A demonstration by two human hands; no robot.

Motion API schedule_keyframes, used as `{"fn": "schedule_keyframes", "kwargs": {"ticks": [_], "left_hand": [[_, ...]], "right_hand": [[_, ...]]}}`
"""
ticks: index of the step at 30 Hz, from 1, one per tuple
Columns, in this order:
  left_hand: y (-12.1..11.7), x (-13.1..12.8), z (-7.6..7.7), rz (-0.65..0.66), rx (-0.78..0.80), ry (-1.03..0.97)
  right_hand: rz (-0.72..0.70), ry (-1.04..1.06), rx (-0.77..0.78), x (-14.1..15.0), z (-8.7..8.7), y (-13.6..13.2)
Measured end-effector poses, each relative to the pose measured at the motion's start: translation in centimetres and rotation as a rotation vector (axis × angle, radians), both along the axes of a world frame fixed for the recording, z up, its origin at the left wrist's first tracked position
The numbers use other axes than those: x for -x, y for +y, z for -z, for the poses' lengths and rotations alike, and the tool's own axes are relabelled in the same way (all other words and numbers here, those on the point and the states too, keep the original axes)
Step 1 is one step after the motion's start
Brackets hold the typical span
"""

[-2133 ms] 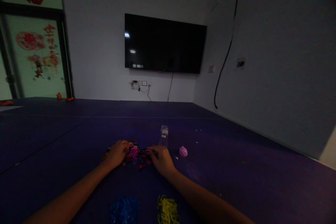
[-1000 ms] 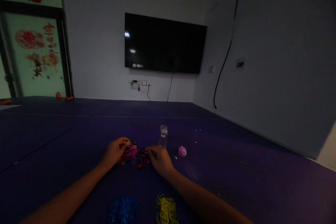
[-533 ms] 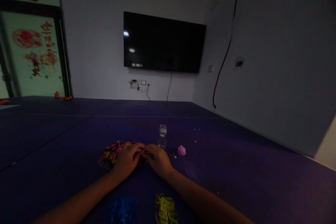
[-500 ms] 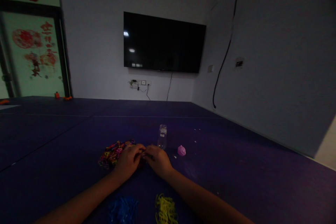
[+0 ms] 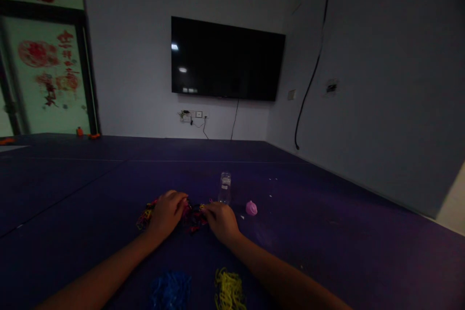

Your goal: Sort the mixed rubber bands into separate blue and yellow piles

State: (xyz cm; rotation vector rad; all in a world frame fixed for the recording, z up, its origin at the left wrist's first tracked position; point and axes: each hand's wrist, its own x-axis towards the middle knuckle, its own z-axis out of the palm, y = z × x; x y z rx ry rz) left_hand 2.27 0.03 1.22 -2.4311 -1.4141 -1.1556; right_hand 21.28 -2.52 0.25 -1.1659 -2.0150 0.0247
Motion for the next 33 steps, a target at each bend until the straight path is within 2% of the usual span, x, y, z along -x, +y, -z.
{"fn": "schedule_keyframes", "kwargs": {"ticks": [6, 10, 22, 27, 33], "left_hand": [[1.5, 1.3, 1.0, 0.121, 0.09, 0.181], [1.3, 1.2, 1.3, 0.13, 0.096, 0.189], [1.4, 0.9, 0.7, 0.198, 0.127, 0.163], [1.6, 0.9, 0.6, 0.185, 0.146, 0.085], [1.8, 1.1, 0.7, 0.075, 0.112, 0.004]], "right_hand": [[-0.022, 0.012, -0.006, 0.1, -0.1, 0.0], [-0.023, 0.004, -0.015, 0.2, -0.2, -0.2], [-0.04, 0.004, -0.01, 0.1, -0.3, -0.4], [-0.015, -0.033, -0.002, 0.0, -0.1, -0.2], [-0.017, -0.046, -0.004, -0.1, 0.2, 0.0]]}}
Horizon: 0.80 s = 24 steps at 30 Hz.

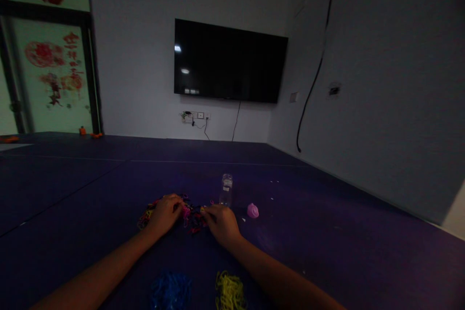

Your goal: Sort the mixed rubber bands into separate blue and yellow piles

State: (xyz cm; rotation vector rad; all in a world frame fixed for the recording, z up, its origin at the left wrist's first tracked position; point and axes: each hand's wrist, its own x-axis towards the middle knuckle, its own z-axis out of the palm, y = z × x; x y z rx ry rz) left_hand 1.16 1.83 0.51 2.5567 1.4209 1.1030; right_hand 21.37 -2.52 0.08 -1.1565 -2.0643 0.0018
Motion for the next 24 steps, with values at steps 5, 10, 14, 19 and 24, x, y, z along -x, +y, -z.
{"fn": "schedule_keyframes", "kwargs": {"ticks": [5, 10, 14, 19, 24], "left_hand": [[-0.12, 0.07, 0.2, 0.08, -0.082, 0.071], [0.02, 0.13, 0.53, 0.132, -0.107, 0.093], [0.28, 0.18, 0.7, 0.161, -0.1, 0.091], [0.38, 0.11, 0.71, 0.185, -0.084, 0.106], [0.14, -0.06, 0.41, 0.165, -0.056, 0.125]], "right_hand": [[-0.03, 0.031, -0.003, 0.04, 0.12, 0.17], [-0.023, 0.016, 0.005, 0.06, 0.13, 0.21], [-0.011, -0.002, 0.0, 0.05, 0.06, 0.15], [0.0, 0.0, -0.003, 0.06, 0.08, 0.11], [0.0, 0.016, 0.007, 0.13, 0.1, 0.15]]}}
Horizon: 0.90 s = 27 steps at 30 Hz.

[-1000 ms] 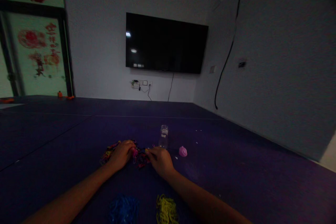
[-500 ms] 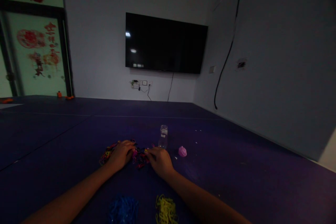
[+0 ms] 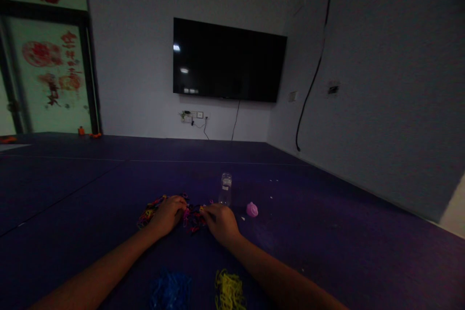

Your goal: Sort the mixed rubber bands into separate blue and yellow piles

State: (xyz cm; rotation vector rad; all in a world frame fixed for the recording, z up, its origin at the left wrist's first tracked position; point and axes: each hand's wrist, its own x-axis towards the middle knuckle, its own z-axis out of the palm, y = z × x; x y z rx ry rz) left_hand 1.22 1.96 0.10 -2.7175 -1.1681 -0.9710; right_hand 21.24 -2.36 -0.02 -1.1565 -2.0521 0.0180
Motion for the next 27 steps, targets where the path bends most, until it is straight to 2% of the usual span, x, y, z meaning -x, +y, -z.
{"fn": "schedule_keyframes", "kwargs": {"ticks": [8, 13, 19, 23, 27], "left_hand": [[-0.4, -0.2, -0.6, 0.011, -0.092, -0.141], [-1.9, -0.8, -0.9, 0.099, -0.218, -0.264], [-2.9, -1.1, -0.2, 0.247, -0.293, -0.15], [-3.4, -1.1, -0.1, 0.262, -0.316, -0.096], [-3.6, -1.4, -0.2, 0.267, -0.295, -0.081]], "right_hand": [[0.015, 0.012, 0.011, -0.1, -0.1, -0.1], [-0.022, 0.065, 0.026, 0.0, 0.0, 0.2], [-0.101, 0.101, 0.036, 0.2, -0.3, -0.2], [-0.168, 0.048, 0.063, 0.2, -0.5, -0.4], [-0.17, -0.007, 0.067, 0.0, -0.3, -0.2]]}}
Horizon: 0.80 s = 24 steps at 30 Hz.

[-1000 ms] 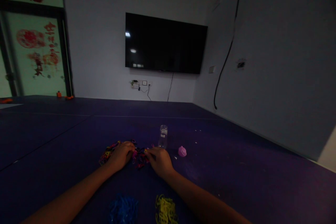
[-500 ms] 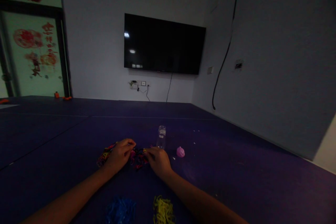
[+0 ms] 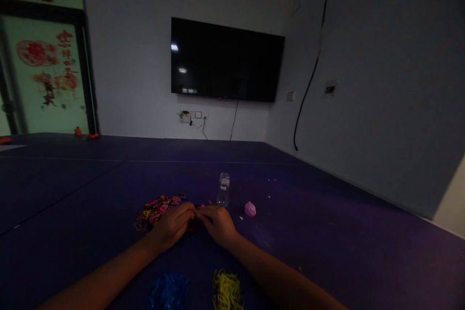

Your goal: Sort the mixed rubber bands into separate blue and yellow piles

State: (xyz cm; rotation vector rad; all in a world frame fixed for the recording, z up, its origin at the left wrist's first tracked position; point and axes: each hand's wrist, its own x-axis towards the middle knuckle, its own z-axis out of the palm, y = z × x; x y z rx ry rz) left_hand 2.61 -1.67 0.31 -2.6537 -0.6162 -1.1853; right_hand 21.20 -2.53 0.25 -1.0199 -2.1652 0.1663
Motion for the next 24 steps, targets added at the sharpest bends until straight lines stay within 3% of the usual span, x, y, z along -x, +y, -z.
{"fn": "schedule_keyframes", "kwargs": {"ticks": [7, 14, 20, 24], "left_hand": [[0.3, 0.1, 0.5, 0.002, -0.107, 0.058], [-0.1, 0.3, -0.1, 0.069, -0.171, 0.065], [0.0, 0.2, -0.8, 0.029, -0.141, -0.053], [-1.4, -1.4, -2.4, 0.058, 0.055, -0.161]], "right_hand": [[0.046, -0.083, -0.036, -0.4, 0.7, 0.7], [-0.013, -0.076, 0.011, -0.3, 0.5, 0.5], [-0.019, 0.165, 0.067, -0.1, 0.0, 0.2], [0.094, 0.449, 0.145, -0.3, 0.3, 0.8]]}}
